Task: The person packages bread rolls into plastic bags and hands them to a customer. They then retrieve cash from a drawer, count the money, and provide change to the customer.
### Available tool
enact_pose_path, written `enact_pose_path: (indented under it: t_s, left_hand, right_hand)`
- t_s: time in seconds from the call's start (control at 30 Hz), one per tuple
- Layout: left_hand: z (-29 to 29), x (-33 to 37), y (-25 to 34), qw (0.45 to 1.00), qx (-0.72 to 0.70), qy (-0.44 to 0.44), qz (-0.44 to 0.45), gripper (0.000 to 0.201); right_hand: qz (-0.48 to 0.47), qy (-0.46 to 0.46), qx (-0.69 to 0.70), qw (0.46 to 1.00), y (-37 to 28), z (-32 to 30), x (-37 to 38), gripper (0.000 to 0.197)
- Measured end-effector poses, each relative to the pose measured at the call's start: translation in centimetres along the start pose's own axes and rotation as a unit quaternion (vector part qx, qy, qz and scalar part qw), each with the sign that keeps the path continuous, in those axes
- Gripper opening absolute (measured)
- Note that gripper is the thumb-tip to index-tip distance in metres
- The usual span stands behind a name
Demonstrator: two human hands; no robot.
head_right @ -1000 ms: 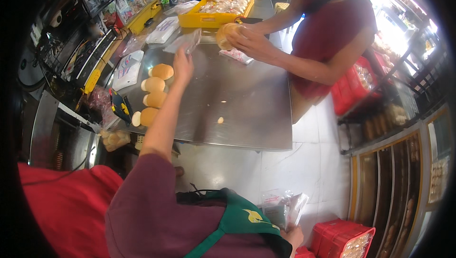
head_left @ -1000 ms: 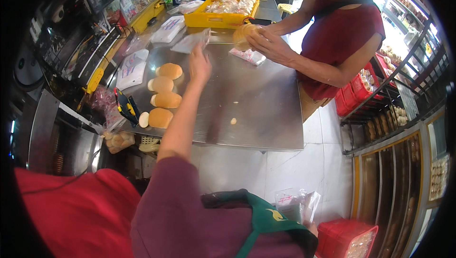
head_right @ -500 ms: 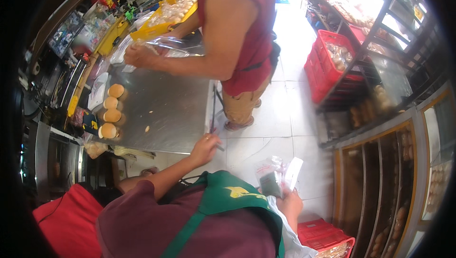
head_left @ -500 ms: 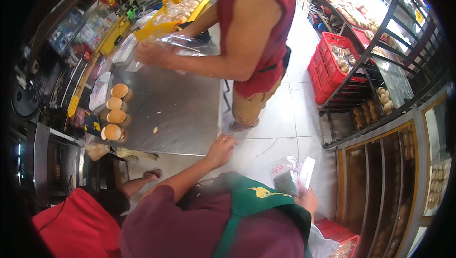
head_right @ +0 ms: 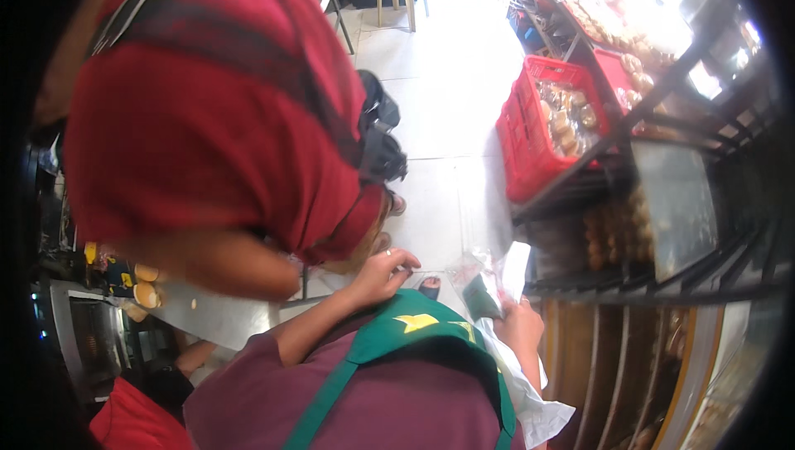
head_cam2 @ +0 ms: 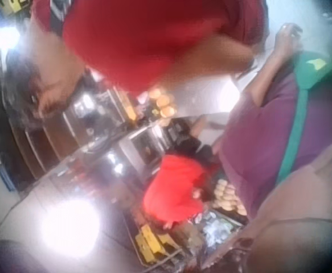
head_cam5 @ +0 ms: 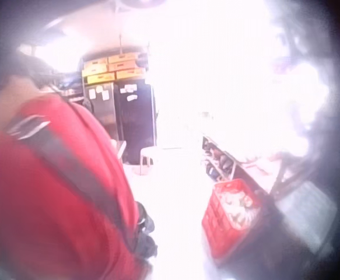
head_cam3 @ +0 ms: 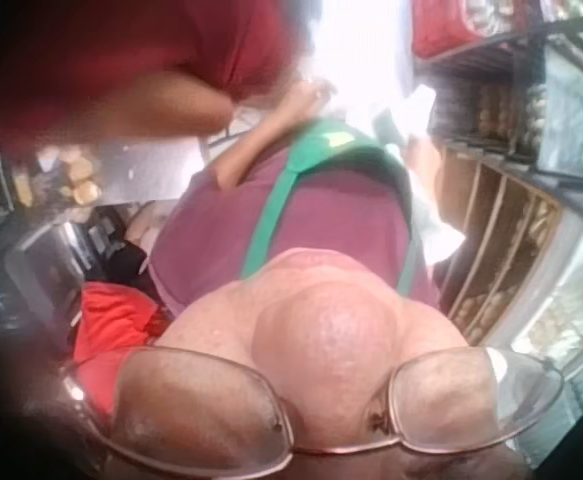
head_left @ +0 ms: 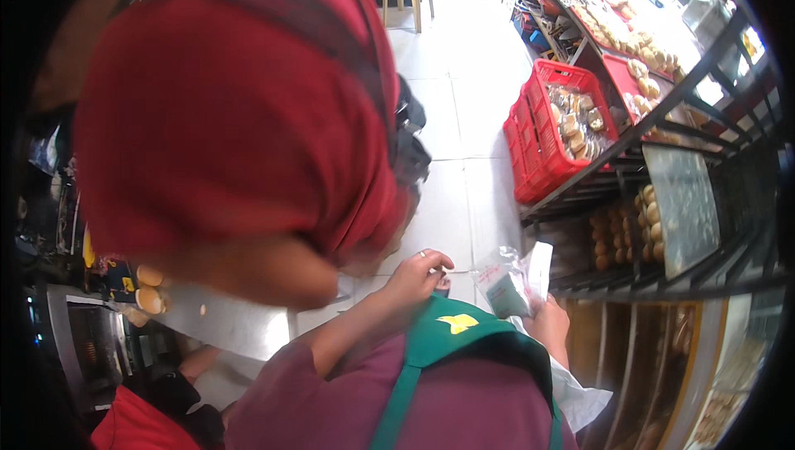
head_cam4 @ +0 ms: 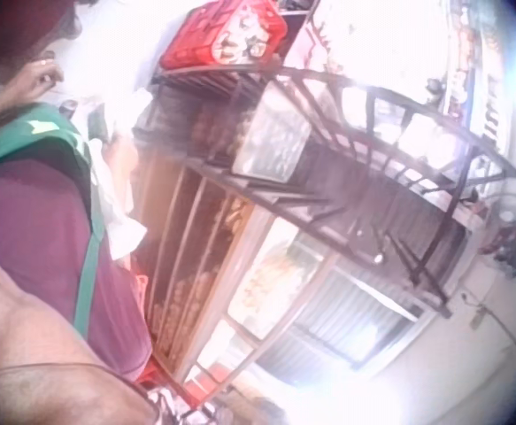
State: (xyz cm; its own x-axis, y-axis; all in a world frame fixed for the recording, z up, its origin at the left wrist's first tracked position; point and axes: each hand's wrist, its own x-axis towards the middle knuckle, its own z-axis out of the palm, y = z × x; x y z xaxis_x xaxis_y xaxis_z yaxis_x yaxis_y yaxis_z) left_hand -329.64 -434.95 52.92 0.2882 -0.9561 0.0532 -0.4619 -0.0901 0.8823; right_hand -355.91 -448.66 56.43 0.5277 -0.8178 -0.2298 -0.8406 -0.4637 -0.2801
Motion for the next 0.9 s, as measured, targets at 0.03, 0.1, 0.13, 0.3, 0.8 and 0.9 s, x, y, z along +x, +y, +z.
enact_pose_path:
  t_s: [0.03,0.1,0.13,0.3,0.8,0.9]
  left_hand:
    - [0.0,2.2,1.6,0.999,-0.031,-0.006,0.010,0.023]
    - [-1.1,5.7,5.2,0.996,-0.078,-0.024,0.020,0.025]
    - [-1.7,7.2,6.1,0.996,-0.073,-0.034,0.024,0.035]
    - [-1.3,15.8,4.5,0.992,-0.122,0.042,-0.012,0.056]
    - [-6.9,45.8,2.7,0.987,-0.090,0.107,-0.082,0.039]
    - [-8.4,51.5,-0.3,0.989,-0.100,0.078,-0.071,0.038]
  right_hand:
    - [-0.020,-0.002,-0.004,1.000,-0.2,-1.3,2.9,0.034]
    - [-0.050,-0.025,-0.006,0.998,-1.1,-2.8,7.6,0.030]
    - [-0.078,-0.043,-0.008,0.996,-1.5,-2.8,10.6,0.028]
    - [-0.198,-0.107,-0.002,0.974,-3.7,-3.0,24.8,0.026]
    - [-0.413,-0.210,-0.049,0.885,-11.7,-6.9,61.1,0.016]
    - [-0.416,-0.220,-0.045,0.881,-12.2,-7.0,66.9,0.018]
